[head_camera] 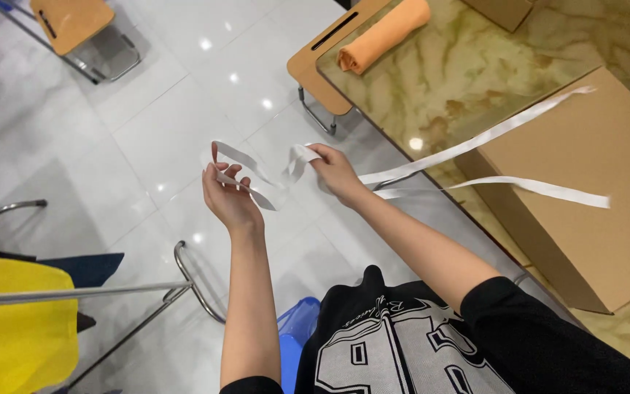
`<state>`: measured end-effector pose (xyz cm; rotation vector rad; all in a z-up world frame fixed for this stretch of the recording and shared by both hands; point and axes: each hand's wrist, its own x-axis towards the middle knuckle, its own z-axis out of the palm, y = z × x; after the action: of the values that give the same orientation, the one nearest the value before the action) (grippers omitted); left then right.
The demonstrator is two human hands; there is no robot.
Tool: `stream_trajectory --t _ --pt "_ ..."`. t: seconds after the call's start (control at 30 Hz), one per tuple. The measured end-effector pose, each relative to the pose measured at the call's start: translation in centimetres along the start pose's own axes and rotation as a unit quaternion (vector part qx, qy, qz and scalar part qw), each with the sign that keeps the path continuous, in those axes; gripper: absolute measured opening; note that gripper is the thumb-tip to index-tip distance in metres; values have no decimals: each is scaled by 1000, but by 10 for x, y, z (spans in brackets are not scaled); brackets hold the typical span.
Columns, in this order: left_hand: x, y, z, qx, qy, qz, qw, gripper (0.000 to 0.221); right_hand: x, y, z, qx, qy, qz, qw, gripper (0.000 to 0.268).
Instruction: The person ties a white ribbon around a cardboard box and writes on a yellow sticky note attached to it. They then place the box on a stack. Next, they place a rolled black fabric item into a clear plastic bag, seal it, and put it into another cardboard box. Finally, they close the box and tie a white ribbon around it.
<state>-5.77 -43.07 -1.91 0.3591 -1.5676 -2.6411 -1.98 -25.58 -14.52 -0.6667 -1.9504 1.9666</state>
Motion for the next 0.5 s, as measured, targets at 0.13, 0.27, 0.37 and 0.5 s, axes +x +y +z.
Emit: stream_trajectory --t 0.13,0.27,0.37,0.5 --pt "4 1 -26 16 -13 5 1000 20 -20 -30 44 69 -128 30 989 36" --pt "35 -23 -63 27 -36 24 999 15 -20 -35 41 88 -211 -74 971 57" --pt "54 -43 -75 49 -79 23 995 28 -2 -2 18 47 -230 -78 969 84" --pt "8 3 -43 128 -165 8 978 17 -18 -51 7 -1 -198 -40 979 83"
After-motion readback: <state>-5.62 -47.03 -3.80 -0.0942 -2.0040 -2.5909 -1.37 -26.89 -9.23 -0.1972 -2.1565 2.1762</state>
